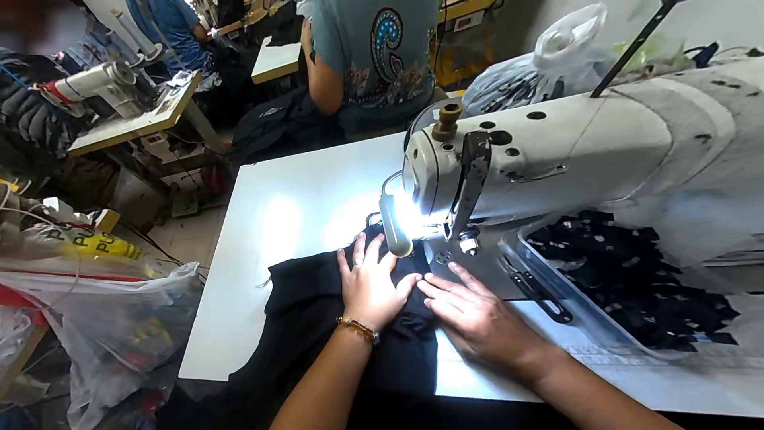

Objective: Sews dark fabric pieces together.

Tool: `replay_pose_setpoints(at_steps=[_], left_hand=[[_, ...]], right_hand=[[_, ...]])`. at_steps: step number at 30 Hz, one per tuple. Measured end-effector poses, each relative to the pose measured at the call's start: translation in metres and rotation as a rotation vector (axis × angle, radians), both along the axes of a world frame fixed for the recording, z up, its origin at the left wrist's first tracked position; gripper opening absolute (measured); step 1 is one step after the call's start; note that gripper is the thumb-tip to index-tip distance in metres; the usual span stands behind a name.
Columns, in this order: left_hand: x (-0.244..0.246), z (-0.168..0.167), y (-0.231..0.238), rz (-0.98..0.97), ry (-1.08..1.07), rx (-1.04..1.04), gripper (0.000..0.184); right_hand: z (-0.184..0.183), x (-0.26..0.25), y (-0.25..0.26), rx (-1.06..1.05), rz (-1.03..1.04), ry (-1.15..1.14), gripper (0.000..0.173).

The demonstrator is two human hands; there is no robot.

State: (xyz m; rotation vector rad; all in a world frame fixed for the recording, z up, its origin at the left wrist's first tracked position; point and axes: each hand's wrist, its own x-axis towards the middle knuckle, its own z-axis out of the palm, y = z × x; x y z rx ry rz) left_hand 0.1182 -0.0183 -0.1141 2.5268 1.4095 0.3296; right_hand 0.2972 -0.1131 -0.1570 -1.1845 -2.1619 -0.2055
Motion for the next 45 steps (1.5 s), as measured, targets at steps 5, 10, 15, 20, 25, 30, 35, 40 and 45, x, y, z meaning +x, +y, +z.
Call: replay_pose_setpoints(at_steps=[5,10,15,20,25,30,35,40,45], left_hand=[[0.001,0.000,-0.001,0.006,-0.001,0.008,0.055],[0.001,-0.001,0.000,0.016,-0.001,0.006,0.054],[0.001,0.001,0.001,0.009,-0.017,-0.015,0.052],[0.002,0.000,0.003,0.027,-0.002,0.001,0.054],[0.002,-0.001,0.004,0.028,-0.004,-0.001,0.053],[0.003,-0.002,0.002,0.033,-0.018,0.015,0.053],[0.002,-0.003,0.000,0.028,-0.005,0.051,0.056],[0.003,-0.004,-0.005,0.040,0.002,0.013,0.056],[0.001,-0.006,-0.008,0.028,0.008,0.007,0.056]], right_hand=[[0.002,0.000,-0.001,-0.017,-0.016,0.001,0.029],[0.000,0.000,0.000,-0.010,-0.013,0.008,0.029],[0.002,0.000,0.001,-0.047,-0.022,0.021,0.031],[0.000,-0.001,0.004,-0.044,-0.037,0.020,0.032],[-0.001,-0.001,0.004,-0.038,-0.037,0.023,0.032],[-0.003,-0.002,0.004,-0.021,-0.042,0.019,0.032],[-0.002,-0.001,0.002,-0.002,-0.034,-0.002,0.030],[-0.004,0.002,-0.001,0.021,-0.006,0.006,0.030],[-0.004,0.002,-0.004,0.014,0.014,0.008,0.030]])
